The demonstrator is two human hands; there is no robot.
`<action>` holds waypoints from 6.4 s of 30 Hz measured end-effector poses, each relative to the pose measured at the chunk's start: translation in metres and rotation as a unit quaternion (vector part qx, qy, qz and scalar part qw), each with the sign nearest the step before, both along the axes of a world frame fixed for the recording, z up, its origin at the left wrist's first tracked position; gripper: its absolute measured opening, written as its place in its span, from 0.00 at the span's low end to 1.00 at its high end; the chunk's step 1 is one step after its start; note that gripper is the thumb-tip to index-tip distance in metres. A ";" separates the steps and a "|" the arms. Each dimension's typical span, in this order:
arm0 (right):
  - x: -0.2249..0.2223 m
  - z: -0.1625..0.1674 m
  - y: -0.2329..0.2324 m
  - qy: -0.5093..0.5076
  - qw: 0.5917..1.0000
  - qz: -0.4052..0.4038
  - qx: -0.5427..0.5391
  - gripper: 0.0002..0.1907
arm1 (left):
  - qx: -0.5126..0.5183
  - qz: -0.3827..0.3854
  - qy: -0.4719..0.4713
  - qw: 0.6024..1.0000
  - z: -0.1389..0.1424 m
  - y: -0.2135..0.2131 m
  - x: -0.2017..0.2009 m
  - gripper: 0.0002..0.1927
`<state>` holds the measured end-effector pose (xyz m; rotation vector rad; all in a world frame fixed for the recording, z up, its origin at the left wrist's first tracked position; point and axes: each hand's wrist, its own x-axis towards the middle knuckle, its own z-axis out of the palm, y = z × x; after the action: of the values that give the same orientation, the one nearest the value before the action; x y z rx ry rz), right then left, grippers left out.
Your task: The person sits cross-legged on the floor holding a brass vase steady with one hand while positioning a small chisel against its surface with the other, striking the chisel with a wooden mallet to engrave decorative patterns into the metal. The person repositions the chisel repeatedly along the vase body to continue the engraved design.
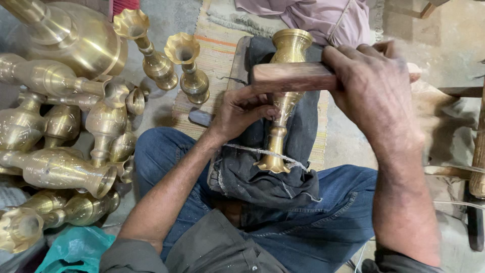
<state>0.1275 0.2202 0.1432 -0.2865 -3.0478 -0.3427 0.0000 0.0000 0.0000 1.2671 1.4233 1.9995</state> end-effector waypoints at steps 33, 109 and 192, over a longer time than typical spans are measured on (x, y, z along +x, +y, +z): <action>-0.002 -0.059 0.021 0.215 0.904 0.062 -0.365 0.28 | -0.302 0.089 0.096 0.944 0.075 0.012 0.022 0.20; 0.039 -0.027 0.018 0.186 0.954 -0.007 -0.234 0.15 | -0.188 0.023 0.129 0.973 0.056 0.004 0.007 0.21; -0.062 -0.046 0.012 0.031 0.826 0.027 -0.562 0.57 | 0.006 0.166 -0.155 0.974 0.014 -0.016 0.004 0.18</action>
<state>0.0651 0.2323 0.0968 -0.2204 -2.7565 1.4637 0.0040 -0.0162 0.0137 0.7108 1.5419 2.2984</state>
